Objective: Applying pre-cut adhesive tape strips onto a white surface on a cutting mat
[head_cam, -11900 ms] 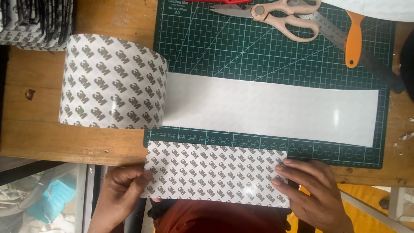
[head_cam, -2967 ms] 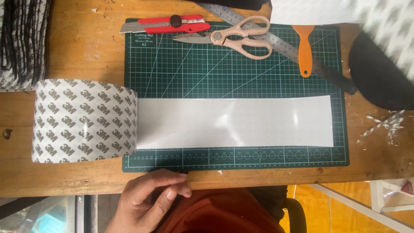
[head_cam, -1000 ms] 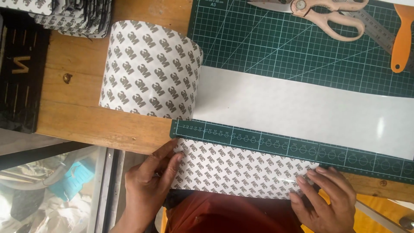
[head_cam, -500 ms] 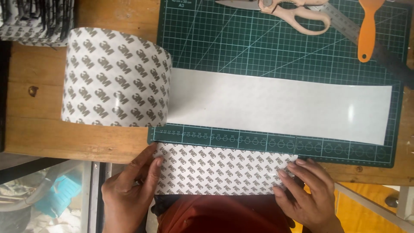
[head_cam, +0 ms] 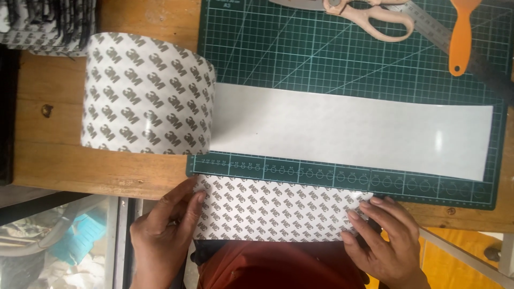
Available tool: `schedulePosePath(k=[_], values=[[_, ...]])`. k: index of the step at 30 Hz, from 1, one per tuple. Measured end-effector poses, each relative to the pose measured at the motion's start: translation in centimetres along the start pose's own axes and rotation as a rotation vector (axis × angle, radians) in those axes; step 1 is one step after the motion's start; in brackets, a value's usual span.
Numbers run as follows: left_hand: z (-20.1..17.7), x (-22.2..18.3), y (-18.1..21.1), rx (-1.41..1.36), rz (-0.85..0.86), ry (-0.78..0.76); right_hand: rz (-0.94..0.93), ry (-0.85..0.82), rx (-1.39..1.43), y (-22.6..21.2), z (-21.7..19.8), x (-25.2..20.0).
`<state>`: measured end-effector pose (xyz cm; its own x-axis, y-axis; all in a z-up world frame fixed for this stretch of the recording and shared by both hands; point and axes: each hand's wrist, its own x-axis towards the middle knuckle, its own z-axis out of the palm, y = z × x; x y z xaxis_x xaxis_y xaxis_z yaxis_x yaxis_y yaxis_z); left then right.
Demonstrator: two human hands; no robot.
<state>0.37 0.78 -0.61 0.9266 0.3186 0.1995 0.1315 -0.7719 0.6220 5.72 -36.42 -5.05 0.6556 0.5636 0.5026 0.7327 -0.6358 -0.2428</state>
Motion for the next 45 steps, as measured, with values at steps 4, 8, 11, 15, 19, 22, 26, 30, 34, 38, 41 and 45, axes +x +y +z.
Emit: schedulePosePath(k=[4,8,11,15,19,22,26,30,34,38,41,45], values=[[-0.5,0.4,0.7,-0.051,-0.050,-0.029,0.003,0.009,0.003,0.0,0.1,-0.1],[-0.3,0.3,0.3,-0.023,-0.032,0.001,0.002,0.002,0.024,0.3,0.2,-0.3],[-0.3,0.3,0.2,-0.036,-0.031,-0.015,0.002,-0.006,0.041,0.4,0.3,-0.7],[-0.3,0.4,0.2,-0.054,-0.030,-0.002,0.019,-0.028,0.016,0.4,0.2,-0.9],[-0.6,0.7,0.6,-0.060,-0.034,-0.029,0.021,-0.023,0.032,0.3,0.2,-0.6],[-0.4,0.6,0.6,-0.038,-0.045,-0.020,0.024,-0.014,0.006,0.1,0.2,-0.5],[0.0,0.1,0.2,-0.044,0.008,0.012,0.015,-0.018,-0.008,0.0,0.1,0.1],[-0.2,0.0,0.6,-0.034,-0.126,-0.022,0.012,0.001,0.002,0.0,0.1,0.2],[0.1,-0.2,0.5,-0.022,-0.169,-0.014,-0.001,-0.002,0.007,-0.1,0.0,0.5],[0.0,-0.1,0.8,-0.052,-0.152,-0.014,0.006,0.010,0.012,-0.2,0.0,0.8],[-0.2,-0.5,0.8,-0.157,-0.257,-0.029,0.025,0.015,0.019,-0.3,-0.1,0.6],[-0.6,-1.4,0.5,-0.229,-0.181,0.012,0.059,0.041,0.092,-0.2,-0.1,0.5]])
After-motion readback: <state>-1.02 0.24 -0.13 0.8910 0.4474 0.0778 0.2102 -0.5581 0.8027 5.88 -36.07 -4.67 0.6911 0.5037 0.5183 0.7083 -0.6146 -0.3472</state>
